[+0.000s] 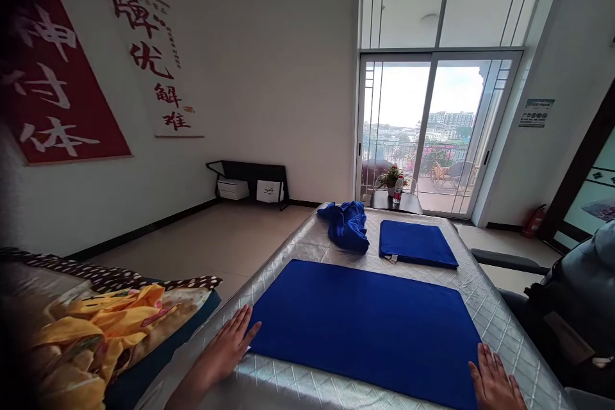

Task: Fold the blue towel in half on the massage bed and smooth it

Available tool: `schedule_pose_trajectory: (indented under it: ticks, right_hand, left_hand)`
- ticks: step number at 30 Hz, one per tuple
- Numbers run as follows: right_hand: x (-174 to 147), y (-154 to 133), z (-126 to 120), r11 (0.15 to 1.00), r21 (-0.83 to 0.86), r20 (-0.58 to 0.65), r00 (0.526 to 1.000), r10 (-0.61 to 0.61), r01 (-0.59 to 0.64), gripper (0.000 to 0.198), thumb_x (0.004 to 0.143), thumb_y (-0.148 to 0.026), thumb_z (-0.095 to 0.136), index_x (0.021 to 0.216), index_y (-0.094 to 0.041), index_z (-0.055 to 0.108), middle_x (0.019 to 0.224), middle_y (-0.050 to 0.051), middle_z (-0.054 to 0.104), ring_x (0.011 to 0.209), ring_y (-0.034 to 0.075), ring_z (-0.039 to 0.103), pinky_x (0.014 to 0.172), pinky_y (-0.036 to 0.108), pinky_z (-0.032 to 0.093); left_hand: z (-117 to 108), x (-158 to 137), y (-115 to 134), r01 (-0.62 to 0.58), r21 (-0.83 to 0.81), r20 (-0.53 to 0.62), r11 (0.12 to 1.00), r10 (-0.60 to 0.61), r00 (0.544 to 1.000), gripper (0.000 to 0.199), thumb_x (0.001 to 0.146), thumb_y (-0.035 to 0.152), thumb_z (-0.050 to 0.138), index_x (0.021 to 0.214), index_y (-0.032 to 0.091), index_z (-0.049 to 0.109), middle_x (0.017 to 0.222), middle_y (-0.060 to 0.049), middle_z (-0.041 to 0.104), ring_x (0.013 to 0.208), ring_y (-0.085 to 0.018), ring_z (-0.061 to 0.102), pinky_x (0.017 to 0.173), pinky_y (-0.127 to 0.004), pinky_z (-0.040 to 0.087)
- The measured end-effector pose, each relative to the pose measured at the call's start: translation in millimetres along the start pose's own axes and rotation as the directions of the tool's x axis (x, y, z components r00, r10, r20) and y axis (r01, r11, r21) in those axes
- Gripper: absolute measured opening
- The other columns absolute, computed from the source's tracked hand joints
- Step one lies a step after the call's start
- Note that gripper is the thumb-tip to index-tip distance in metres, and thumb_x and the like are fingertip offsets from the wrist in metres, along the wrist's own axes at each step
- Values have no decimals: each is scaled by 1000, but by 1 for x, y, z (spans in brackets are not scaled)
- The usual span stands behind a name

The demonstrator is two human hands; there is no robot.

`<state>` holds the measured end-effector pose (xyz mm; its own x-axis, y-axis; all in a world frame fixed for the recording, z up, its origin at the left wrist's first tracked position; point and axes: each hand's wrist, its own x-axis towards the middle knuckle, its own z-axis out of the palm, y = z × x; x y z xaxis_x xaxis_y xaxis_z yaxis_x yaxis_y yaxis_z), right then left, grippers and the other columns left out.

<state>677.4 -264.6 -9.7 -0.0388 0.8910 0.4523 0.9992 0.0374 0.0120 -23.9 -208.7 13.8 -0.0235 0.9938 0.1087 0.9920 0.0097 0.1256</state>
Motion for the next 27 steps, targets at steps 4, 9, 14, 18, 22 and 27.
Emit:
schedule_pose_trajectory:
  ticks: [4, 9, 14, 18, 22, 27]
  right_hand:
    - [47, -62, -27, 996, 83, 97, 995, 13, -21, 62, 96, -41, 22, 144, -18, 54, 154, 11, 45, 146, 30, 35, 116, 53, 34]
    - [131, -166, -58, 970, 244, 220, 973, -75, 20, 68, 100, -48, 16, 155, -14, 36, 162, 6, 32, 151, 22, 22, 123, 43, 22]
    - [194, -237, -48, 953, 302, 366, 922, -129, 14, 64, 101, -40, 18, 155, -12, 33, 161, 8, 34, 151, 21, 22, 123, 41, 17]
    - [210, -259, -11, 955, 294, 417, 894, -166, 40, 62, 100, -36, 20, 155, -11, 32, 162, 10, 29, 152, 22, 22, 123, 42, 16]
    - [209, -262, 18, 960, 275, 415, 894, -169, 54, 63, 100, -35, 19, 157, -10, 28, 164, 9, 24, 153, 21, 16, 123, 42, 11]
    - [209, -258, 19, 949, 313, 426, 890, -164, 25, 65, 101, -40, 17, 158, -12, 24, 165, 8, 23, 153, 20, 15, 124, 40, 9]
  left_hand:
    - [-35, 15, 64, -177, -107, -79, 978, 169, 982, 72, 102, 58, 25, 158, 12, 25, 163, -15, 27, 151, -27, 25, 121, -48, 30]
    - [-64, 68, 176, -535, -216, -112, 817, 524, 845, 58, 105, 53, 28, 151, 22, 44, 155, -8, 47, 144, -22, 41, 118, -41, 36]
    - [-44, 125, 257, -596, -246, -212, 764, 558, 802, 47, 105, 40, 33, 139, 19, 58, 143, -11, 60, 134, -23, 53, 113, -39, 42]
    - [2, 150, 282, -553, -219, -237, 804, 506, 830, 46, 104, 35, 35, 142, 16, 54, 147, -15, 55, 138, -26, 48, 116, -45, 39]
    - [31, 158, 286, -549, -181, -181, 816, 520, 834, 52, 104, 36, 33, 148, 12, 46, 154, -17, 47, 145, -27, 38, 119, -48, 32]
    - [30, 162, 276, -510, -174, -127, 842, 495, 860, 56, 105, 42, 32, 152, 13, 40, 157, -16, 42, 147, -26, 34, 121, -46, 28]
